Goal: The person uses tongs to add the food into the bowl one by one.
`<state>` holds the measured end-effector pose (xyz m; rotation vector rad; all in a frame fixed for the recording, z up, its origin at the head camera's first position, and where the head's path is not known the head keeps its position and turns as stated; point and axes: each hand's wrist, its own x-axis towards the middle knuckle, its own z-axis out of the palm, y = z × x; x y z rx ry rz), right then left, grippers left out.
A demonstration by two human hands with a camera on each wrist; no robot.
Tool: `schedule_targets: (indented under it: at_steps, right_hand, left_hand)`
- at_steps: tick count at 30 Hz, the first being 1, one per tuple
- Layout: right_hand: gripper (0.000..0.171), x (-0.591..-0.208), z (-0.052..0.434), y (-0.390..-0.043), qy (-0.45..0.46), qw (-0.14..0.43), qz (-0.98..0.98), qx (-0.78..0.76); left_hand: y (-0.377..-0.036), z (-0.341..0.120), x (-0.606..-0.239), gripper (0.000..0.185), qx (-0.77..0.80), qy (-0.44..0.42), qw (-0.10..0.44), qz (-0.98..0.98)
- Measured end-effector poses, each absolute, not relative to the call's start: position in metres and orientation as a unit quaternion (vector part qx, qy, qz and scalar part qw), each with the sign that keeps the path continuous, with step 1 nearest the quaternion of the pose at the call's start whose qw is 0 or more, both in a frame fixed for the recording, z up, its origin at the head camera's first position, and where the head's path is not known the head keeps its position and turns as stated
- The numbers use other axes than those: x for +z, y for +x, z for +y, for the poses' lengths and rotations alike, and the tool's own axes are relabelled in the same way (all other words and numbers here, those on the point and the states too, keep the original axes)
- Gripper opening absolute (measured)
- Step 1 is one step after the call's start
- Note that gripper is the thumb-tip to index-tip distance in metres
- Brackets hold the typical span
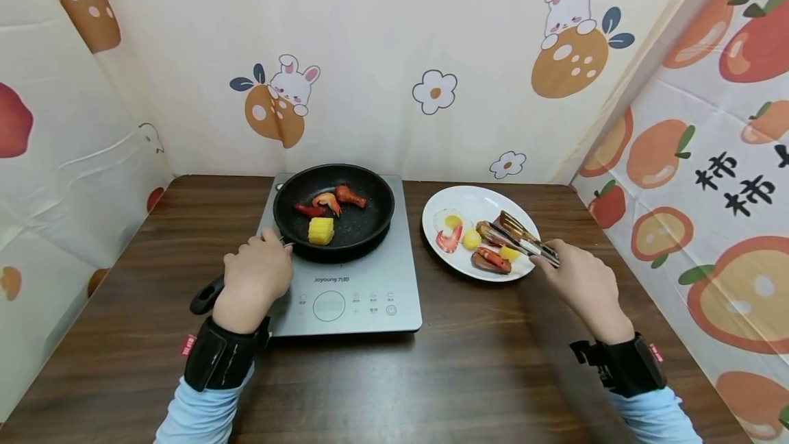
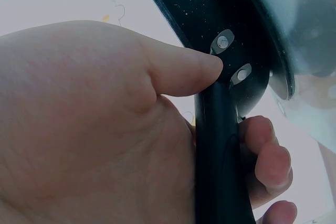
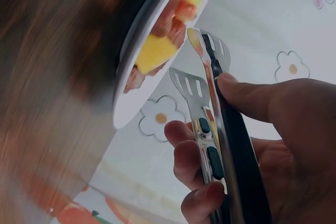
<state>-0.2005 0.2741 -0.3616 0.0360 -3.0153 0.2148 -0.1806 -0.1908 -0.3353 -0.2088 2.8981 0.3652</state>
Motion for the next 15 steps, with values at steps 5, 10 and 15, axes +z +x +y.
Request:
schedule_targets:
  at_steps: [5, 10, 15]
  right_hand:
    - [0.051, -0.361, 0.281, -0.207, 0.016, 0.026, -0.998, 0.060]
    - [0.051, -0.360, 0.281, -0.214, 0.020, 0.023, -0.998, 0.050]
    - [0.045, -0.363, 0.282, -0.216, 0.028, 0.047, -0.997, 0.053]
  left_hand:
    - [-0.181, -0.190, -0.335, 0.043, 0.127, -0.074, 0.114, 0.983]
    - [-0.180, -0.190, -0.335, 0.043, 0.128, -0.075, 0.112, 0.983]
    - [-0.180, -0.190, -0.334, 0.042, 0.127, -0.071, 0.105, 0.984]
